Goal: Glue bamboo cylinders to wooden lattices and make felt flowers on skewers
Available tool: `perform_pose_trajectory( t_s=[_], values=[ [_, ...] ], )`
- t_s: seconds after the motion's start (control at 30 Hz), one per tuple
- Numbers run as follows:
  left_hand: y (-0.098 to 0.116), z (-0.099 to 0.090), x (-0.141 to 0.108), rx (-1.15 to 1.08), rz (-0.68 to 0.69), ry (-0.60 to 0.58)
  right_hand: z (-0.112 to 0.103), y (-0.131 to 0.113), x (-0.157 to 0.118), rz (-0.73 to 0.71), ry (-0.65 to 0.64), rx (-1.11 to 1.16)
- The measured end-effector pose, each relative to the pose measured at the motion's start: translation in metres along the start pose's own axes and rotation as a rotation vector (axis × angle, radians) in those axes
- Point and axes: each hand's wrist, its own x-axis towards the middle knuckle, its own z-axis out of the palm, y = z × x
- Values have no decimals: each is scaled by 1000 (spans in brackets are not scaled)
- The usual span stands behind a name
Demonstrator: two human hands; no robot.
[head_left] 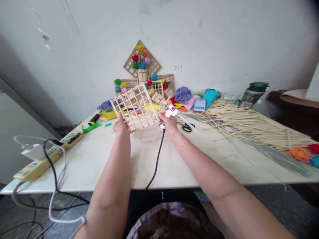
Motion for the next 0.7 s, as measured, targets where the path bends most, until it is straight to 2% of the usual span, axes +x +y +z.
perform_pose_trajectory(
  t_s=[0.13,0.3,0.47,0.6,0.7],
  values=[
    [-2,4,0,-36,-24,-80,0,1,2,-63,-40,2],
    [-2,5,-1,36,-68,-301,-5,-5,9,-115,7,15],
    [-1,1,-2,128,39,-500,-15,-15,16,-82,102,6],
    [-1,2,0,128,186,-484,-20,-19,21,-37,177,-3],
    [-2,4,5,28,249,-459,-22,-18,25,-21,180,11]
  ],
)
